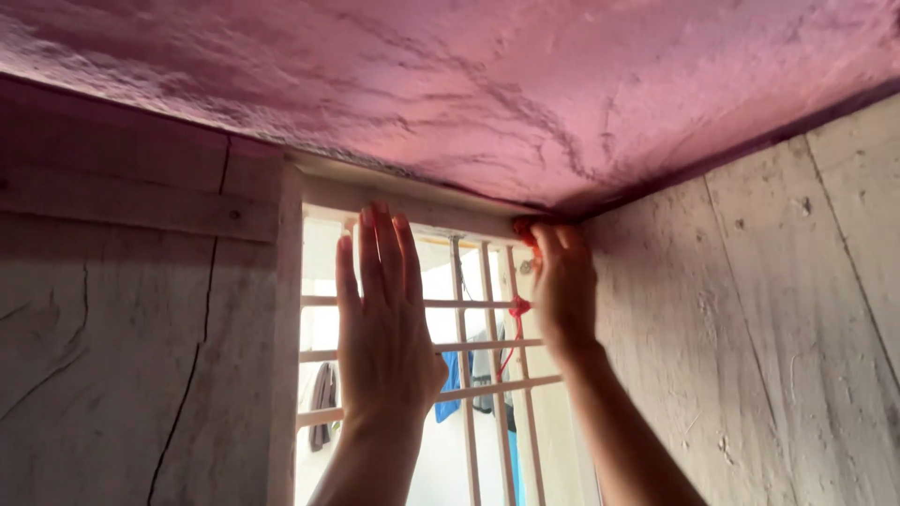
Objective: Cleaning a metal window grille with a wet cloth.
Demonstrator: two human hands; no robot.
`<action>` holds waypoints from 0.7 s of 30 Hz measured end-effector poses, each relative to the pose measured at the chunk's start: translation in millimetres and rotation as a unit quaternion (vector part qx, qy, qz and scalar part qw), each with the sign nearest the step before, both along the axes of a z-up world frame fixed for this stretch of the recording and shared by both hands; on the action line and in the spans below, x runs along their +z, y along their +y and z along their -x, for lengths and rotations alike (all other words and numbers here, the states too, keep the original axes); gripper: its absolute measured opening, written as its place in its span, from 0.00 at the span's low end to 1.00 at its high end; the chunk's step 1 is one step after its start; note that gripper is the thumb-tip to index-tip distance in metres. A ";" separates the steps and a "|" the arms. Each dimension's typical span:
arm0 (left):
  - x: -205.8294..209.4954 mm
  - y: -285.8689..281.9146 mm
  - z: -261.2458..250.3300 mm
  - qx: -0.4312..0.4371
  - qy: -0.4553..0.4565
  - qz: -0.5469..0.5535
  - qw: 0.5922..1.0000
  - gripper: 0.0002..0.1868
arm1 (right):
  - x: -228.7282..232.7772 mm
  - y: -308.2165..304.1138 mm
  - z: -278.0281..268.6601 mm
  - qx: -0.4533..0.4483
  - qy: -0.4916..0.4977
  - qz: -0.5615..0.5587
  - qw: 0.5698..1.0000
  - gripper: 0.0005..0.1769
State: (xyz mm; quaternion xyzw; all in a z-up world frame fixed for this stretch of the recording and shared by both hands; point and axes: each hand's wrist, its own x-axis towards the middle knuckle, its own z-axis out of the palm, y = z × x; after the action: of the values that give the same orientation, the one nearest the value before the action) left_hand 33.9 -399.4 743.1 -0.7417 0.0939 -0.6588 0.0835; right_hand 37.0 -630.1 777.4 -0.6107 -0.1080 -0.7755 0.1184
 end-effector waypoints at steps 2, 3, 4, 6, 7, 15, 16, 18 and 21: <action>0.2 -0.3 -1.0 -0.014 0.003 0.001 1.000 0.59 | 6.1 8.4 -18.5 -0.215 -0.067 -0.004 0.974 0.21; 1.3 -1.1 -1.2 -0.015 0.000 0.002 1.000 0.59 | 7.6 23.9 -17.9 -0.216 -0.069 -0.003 0.974 0.21; 0.8 -1.8 -1.8 -0.023 -0.001 0.004 1.000 0.59 | 6.8 39.5 -18.6 -0.135 -0.061 0.029 0.989 0.20; 0.1 -2.6 -2.6 -0.031 0.001 0.004 1.000 0.59 | 4.3 59.1 -15.1 -0.054 -0.050 0.059 0.996 0.20; -0.1 -2.2 -2.7 -0.017 -0.007 -0.001 1.000 0.57 | 2.6 63.7 -10.9 -0.124 -0.058 0.116 0.984 0.24; 1.8 -2.7 -7.7 -0.075 -0.040 -0.010 0.996 0.60 | 4.7 -9.5 11.1 -0.084 0.075 -0.057 0.992 0.19; 1.1 -2.7 -7.4 -0.079 -0.033 -0.012 0.996 0.60 | 6.0 -11.1 11.8 -0.173 0.056 -0.032 0.983 0.18; -0.8 -3.3 -8.3 -0.084 -0.022 -0.016 0.996 0.60 | 11.1 -16.4 7.1 -0.260 0.041 -0.008 0.965 0.17; -0.8 -2.1 -10.0 -0.094 -0.032 -0.011 0.995 0.59 | 22.1 -18.6 -7.4 -0.209 0.064 -0.099 0.971 0.09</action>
State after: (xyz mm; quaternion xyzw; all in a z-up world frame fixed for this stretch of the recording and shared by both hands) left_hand 43.9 -401.6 742.4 -0.7075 0.1677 -0.6857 0.0324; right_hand 44.4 -648.7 799.5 -0.6537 0.1067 -0.7489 0.0204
